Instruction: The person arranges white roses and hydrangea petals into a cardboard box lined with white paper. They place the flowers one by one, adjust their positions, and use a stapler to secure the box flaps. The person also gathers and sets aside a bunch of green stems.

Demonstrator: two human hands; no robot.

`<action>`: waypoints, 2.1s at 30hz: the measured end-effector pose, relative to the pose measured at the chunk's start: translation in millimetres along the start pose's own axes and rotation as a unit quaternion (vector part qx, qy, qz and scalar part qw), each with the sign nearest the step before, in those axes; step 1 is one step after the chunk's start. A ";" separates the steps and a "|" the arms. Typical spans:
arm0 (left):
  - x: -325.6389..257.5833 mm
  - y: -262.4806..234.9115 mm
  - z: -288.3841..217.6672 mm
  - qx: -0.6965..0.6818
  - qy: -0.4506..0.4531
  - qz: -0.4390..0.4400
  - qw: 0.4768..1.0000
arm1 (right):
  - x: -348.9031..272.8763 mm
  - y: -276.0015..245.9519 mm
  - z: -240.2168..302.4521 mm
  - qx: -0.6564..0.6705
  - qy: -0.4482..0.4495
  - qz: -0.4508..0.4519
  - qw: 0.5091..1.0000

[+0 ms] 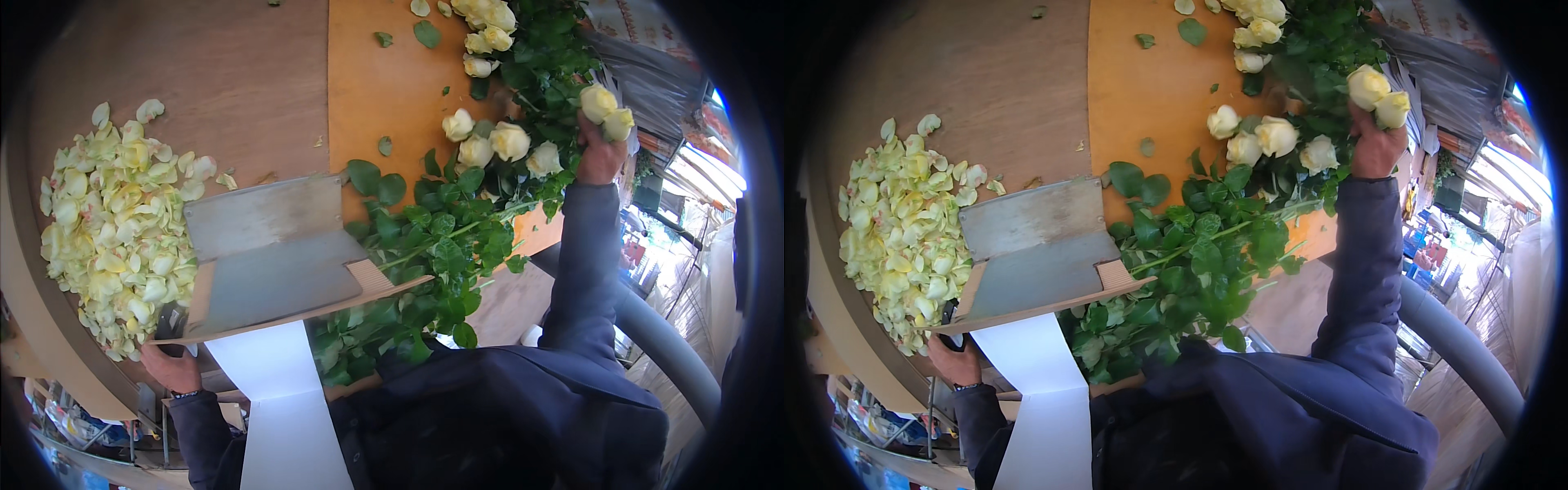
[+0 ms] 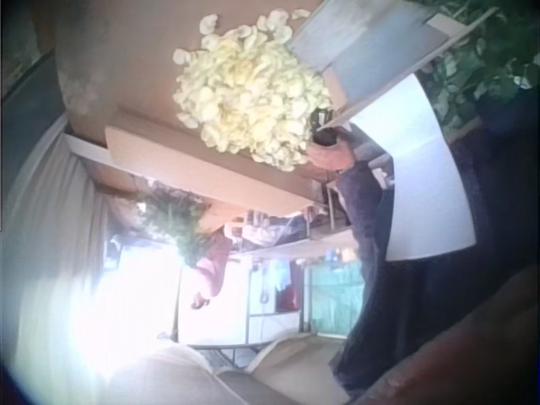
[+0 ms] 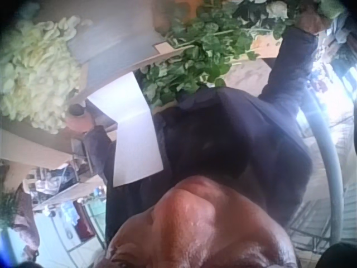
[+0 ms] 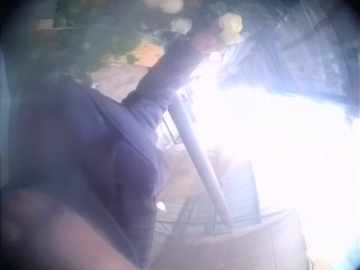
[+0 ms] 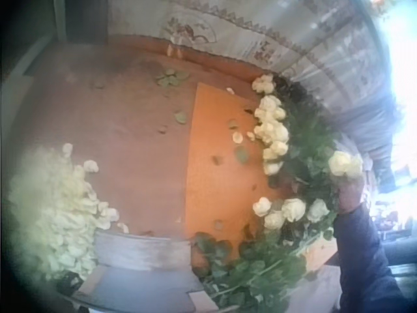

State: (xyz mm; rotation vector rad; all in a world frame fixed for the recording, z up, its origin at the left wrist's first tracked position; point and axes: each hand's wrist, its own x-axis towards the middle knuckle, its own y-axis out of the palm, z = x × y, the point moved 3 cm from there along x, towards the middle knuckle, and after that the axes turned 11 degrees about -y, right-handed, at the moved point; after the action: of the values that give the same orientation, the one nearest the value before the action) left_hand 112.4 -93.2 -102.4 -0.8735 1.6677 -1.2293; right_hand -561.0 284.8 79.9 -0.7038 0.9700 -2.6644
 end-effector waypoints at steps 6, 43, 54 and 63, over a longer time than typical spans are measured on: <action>0.2 -1.8 -3.8 -0.014 -0.008 -0.007 1.000 | 14.6 21.0 -15.4 -0.020 -0.003 0.052 0.998; -0.2 1.1 0.2 0.006 -0.024 -0.001 1.000 | -29.5 62.4 -70.9 -0.034 0.124 0.413 0.902; -0.4 1.1 -0.2 0.002 0.006 -0.019 1.000 | -26.8 -0.6 -61.5 -0.069 0.055 0.223 0.971; -1.2 3.9 2.7 0.012 0.014 -0.024 1.000 | 10.2 -63.0 -78.3 0.052 0.052 0.033 0.997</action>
State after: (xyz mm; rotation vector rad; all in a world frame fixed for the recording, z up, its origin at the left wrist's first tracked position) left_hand 115.2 -92.0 -106.3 -0.8892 1.6584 -1.2969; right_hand -612.0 371.6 72.3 -0.5079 0.8560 -2.6934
